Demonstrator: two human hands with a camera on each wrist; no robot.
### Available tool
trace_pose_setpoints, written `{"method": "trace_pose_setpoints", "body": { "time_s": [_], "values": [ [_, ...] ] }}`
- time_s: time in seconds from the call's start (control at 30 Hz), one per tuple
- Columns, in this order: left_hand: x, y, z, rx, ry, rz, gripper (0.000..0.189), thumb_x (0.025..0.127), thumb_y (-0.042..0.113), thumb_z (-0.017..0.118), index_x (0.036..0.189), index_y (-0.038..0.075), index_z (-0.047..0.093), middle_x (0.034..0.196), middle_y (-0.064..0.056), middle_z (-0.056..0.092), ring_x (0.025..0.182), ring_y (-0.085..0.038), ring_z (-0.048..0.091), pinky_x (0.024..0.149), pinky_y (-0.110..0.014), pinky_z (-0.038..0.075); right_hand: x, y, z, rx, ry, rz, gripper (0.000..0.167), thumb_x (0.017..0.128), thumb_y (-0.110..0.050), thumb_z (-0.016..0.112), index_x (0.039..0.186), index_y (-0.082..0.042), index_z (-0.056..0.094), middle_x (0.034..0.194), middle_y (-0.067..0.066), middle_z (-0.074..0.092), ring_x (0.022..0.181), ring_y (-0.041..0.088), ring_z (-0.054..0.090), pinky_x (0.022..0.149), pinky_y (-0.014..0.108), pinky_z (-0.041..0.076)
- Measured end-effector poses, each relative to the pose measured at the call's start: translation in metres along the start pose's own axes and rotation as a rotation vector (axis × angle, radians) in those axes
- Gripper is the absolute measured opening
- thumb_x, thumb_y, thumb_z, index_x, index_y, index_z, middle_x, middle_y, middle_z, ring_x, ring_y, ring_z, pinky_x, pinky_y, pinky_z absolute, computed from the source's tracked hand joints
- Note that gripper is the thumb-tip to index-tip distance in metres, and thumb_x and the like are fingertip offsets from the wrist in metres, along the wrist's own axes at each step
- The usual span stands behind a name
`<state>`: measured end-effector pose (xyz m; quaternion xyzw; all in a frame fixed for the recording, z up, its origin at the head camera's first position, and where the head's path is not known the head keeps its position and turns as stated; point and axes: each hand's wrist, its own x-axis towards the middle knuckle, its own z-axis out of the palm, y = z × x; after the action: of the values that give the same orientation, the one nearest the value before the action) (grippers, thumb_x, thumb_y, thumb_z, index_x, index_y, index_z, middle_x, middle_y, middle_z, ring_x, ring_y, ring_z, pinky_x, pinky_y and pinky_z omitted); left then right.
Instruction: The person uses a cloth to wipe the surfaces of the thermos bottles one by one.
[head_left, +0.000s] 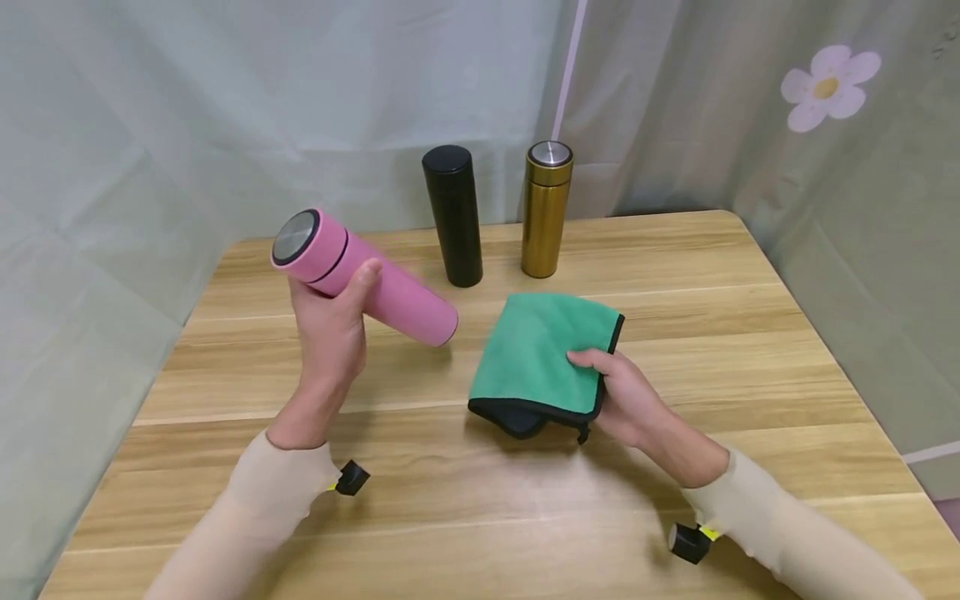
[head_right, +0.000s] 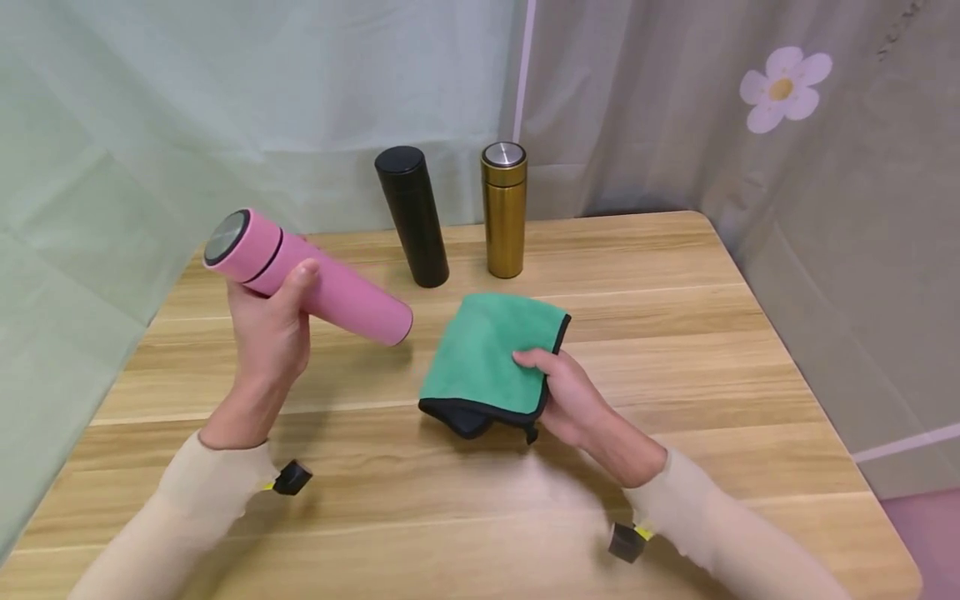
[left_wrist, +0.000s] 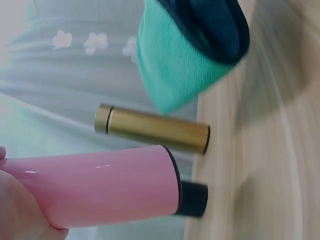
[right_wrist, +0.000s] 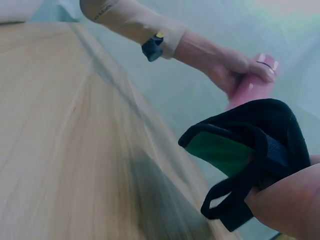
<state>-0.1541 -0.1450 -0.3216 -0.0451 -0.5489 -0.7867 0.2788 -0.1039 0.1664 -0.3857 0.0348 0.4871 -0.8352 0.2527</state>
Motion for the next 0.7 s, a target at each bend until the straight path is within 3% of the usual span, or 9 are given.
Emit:
{"method": "trace_pose_setpoints", "body": {
  "time_s": [0.17,0.47,0.7],
  "values": [
    [0.012,0.007,-0.021,0.059,0.020,-0.026,0.061,0.085,-0.004,0.079,0.135,0.006,0.046,0.116,-0.015,0.059,0.103,-0.027,0.060,0.093,-0.037,0.052,-0.007,-0.011,-0.012,0.007,0.041,-0.014,0.042,0.105,-0.013,0.047,0.143,-0.014,0.029,0.140,0.005,0.044,0.120,0.018,0.058,0.100,0.034,0.053],
    [0.038,0.012,-0.056,0.060,0.091,-0.050,0.067,0.082,-0.009,0.079,0.138,0.008,0.045,0.119,-0.014,0.056,0.107,-0.026,0.058,0.092,-0.035,0.054,-0.019,-0.027,-0.034,0.057,0.093,-0.056,0.041,0.108,-0.014,0.046,0.144,-0.020,0.026,0.141,0.000,0.040,0.121,0.014,0.054,0.102,0.029,0.050],
    [0.059,0.012,-0.082,0.135,0.109,-0.041,0.075,0.083,-0.008,0.078,0.144,0.012,0.041,0.125,-0.011,0.052,0.112,-0.024,0.054,0.098,-0.040,0.049,-0.029,-0.035,-0.045,0.082,0.140,-0.070,0.043,0.108,-0.015,0.047,0.144,-0.022,0.025,0.144,-0.001,0.035,0.124,0.013,0.051,0.101,0.027,0.049]
  ]
}}
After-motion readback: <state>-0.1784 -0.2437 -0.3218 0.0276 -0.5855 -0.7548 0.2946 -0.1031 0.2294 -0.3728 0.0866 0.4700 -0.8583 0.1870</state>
